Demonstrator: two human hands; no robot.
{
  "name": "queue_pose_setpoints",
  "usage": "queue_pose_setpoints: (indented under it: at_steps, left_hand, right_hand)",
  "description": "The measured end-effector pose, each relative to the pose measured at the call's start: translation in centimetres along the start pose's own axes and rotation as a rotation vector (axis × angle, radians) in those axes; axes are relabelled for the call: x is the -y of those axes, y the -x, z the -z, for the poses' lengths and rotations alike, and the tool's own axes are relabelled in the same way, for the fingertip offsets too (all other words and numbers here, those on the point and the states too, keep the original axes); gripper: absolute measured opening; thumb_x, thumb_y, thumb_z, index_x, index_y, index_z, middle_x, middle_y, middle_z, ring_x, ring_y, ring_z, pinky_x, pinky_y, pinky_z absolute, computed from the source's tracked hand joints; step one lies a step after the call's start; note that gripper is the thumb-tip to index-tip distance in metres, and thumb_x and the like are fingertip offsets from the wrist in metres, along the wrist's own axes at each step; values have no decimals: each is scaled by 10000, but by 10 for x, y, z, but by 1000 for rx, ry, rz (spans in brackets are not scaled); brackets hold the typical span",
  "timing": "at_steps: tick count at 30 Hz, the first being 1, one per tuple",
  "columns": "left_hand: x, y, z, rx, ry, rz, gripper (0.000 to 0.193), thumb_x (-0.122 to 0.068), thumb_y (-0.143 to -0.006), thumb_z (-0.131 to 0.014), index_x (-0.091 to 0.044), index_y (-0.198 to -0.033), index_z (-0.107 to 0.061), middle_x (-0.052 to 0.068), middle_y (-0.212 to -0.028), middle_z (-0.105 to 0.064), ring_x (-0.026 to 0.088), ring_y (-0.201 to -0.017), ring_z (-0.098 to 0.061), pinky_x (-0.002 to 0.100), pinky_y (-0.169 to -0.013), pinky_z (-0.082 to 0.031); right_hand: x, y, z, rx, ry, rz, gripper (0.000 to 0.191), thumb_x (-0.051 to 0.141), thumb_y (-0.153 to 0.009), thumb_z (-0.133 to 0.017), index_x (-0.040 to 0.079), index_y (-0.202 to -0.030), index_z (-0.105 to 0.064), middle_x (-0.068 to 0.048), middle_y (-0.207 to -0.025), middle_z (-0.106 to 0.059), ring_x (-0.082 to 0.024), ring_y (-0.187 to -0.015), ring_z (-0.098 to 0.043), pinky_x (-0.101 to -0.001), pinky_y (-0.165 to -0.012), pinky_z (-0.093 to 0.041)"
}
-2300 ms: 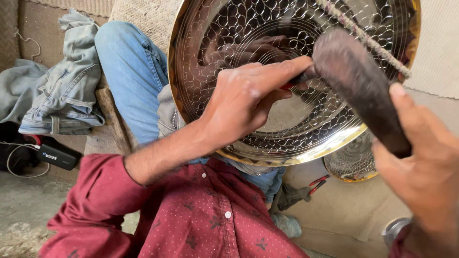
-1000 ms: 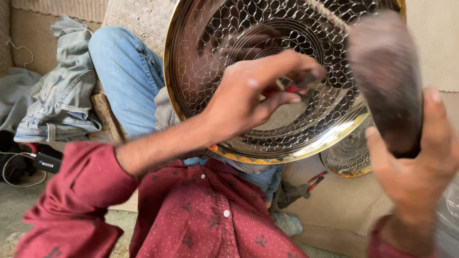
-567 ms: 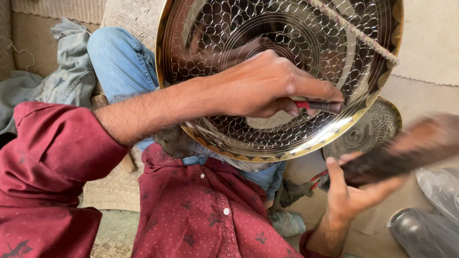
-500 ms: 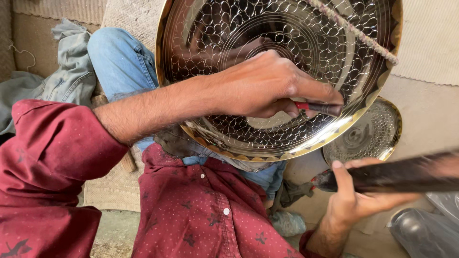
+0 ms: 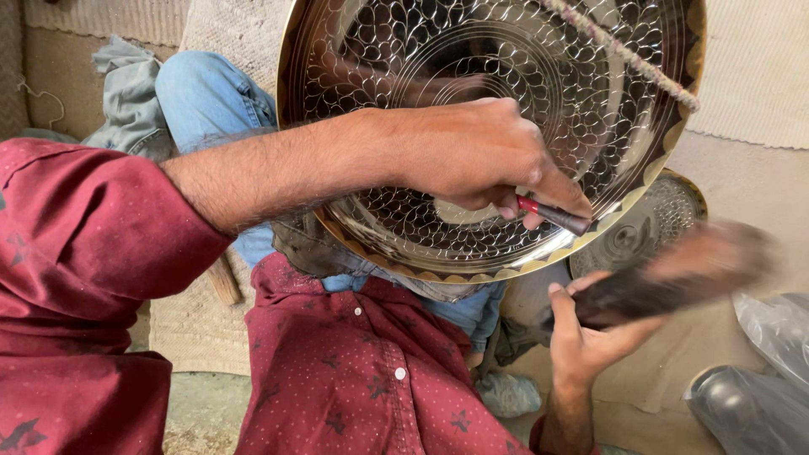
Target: The person sits on the floor with a large decorative brass tray on their lap and hammers a small punch against the tray's surface with a wooden mallet, working the patterned area in sections. They reposition the punch repeatedly and briefly turn the tray near the end before resuming hammering.
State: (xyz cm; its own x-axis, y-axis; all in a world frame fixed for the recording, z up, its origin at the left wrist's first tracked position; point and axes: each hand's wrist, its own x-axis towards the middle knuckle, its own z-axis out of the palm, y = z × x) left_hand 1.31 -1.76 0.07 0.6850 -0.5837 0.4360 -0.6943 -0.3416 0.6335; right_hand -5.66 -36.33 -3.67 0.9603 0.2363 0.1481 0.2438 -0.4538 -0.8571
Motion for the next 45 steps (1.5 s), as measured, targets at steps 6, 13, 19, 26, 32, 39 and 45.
queue_pose_setpoints:
  at_steps: [6, 13, 19, 26, 32, 39, 45]
  left_hand:
    - [-10, 1, 2, -44, 170, 147, 531, -63, -849, -749, -150, -1357, -625, 26, -890, -773, 181, -730, -763, 350, -576, -558]
    - [-19, 21, -1, -274, 171, 169, 517, -62, -954, -768, -144, -1423, -566, -12, -1104, -789, 177, -961, -792, 329, -686, -588]
    - [-12, 18, -4, -263, 118, 136, 528, -115, -932, -790, -109, -1422, -592, 21, -1187, -774, 228, -974, -778, 371, -694, -583]
    - [-12, 18, 0, -257, 94, 83, 615, -109, -835, -802, -83, -1417, -603, 108, -1279, -727, 337, -1045, -734, 425, -745, -579]
    - [-14, 15, 2, -181, 121, 123, 608, -115, -810, -804, -90, -1390, -623, 119, -1155, -758, 341, -938, -734, 448, -663, -541]
    - [-12, 10, 3, -102, 140, 128, 623, -123, -813, -799, -146, -1411, -624, 78, -986, -783, 294, -807, -744, 437, -586, -520]
    - [-10, 10, 8, 23, 126, 83, 652, -140, -817, -796, -181, -1439, -603, 44, -864, -782, 271, -676, -715, 417, -541, -513]
  right_hand:
    - [-6, 3, 0, 103, 155, 60, 1043, -197, -901, -719, 71, -1695, -97, -134, -1009, -608, -187, -856, -612, -299, -848, -553]
    - [-9, -18, 21, 69, 121, 100, 1051, -216, -995, -733, 117, -1728, -57, -140, -1068, -573, -194, -874, -574, -291, -858, -506]
    - [10, -31, 37, -55, -140, 99, 1125, -215, -995, -750, 140, -1659, 86, -134, -1188, -569, -162, -886, -600, -304, -820, -531]
    - [11, -40, 35, 167, 119, 78, 970, -233, -910, -755, 54, -1661, -212, -144, -1128, -595, -177, -901, -605, -309, -856, -557]
    - [7, -36, 28, 202, 101, 81, 1027, -237, -906, -739, 71, -1699, -162, -139, -1154, -593, -178, -940, -617, -296, -860, -543]
    - [35, -35, 13, 168, 128, 98, 1058, -203, -860, -755, 105, -1675, -155, -137, -1042, -631, -173, -887, -636, -311, -832, -548]
    - [34, -30, 7, 112, 491, 327, 1078, -172, -768, -785, 96, -1616, -176, -257, -1070, -621, -317, -947, -643, -404, -858, -532]
